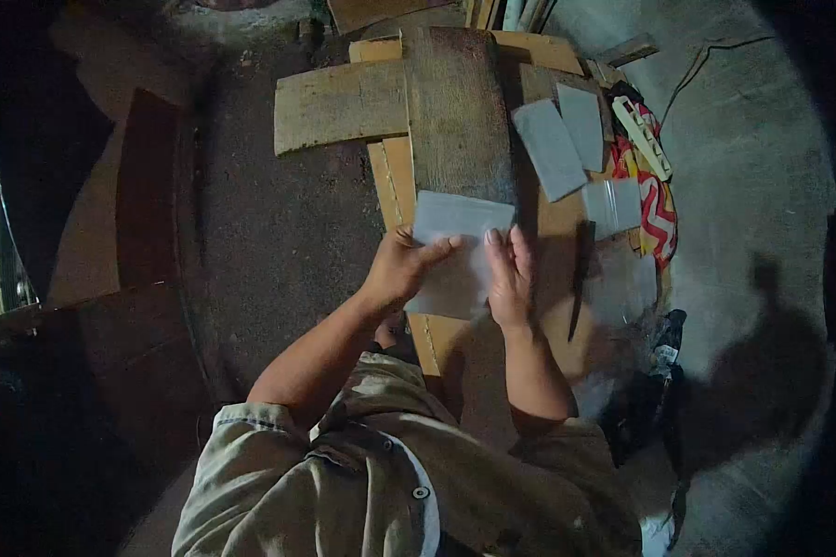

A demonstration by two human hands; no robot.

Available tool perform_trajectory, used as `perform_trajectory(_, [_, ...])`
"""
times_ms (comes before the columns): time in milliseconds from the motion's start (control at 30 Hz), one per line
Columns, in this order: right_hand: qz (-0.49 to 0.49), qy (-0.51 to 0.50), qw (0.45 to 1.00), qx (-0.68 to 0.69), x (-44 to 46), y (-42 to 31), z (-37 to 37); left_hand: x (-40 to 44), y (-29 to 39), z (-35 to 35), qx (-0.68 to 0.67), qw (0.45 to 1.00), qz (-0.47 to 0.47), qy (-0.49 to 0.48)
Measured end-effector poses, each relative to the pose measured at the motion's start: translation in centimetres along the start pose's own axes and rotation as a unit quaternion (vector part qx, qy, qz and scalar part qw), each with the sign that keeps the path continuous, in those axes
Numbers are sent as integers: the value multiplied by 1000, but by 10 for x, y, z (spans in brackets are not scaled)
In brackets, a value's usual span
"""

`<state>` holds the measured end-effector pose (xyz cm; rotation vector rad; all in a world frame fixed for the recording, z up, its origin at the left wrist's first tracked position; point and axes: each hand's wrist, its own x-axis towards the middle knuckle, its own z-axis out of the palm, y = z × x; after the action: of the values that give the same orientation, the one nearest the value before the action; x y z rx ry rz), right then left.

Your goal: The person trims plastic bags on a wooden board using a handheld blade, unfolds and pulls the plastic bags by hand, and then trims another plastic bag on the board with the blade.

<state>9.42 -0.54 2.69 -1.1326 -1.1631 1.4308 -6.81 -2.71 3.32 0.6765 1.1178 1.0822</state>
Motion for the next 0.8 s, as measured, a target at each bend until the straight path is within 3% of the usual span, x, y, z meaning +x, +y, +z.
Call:
perform_trajectory(300, [-47,16,998,-42,2,6,11,-1,8,8,-22,999,-3,35])
perform_trajectory(367, [-41,8,995,-86,5,14,6,1,7,4,42,999,9,30])
perform_trajectory(467, [-155,80,965,-195,12,48,0,3,6,7,42,998,6,53])
perform_trajectory(567, [-76,15,978,-195,23,7,-10,4,4,10,38,997,0,67])
perform_trajectory(633, [-8,-42,999,7,35,4,-12,12,-8,9,14,998,20,62])
perform_trajectory(667, [8,-24,999,26,39,5,-11,15,-13,8,-9,998,40,56])
perform_trajectory(800, [-7,-53,999,-7,53,5,-22,19,-12,9,19,996,-26,78])
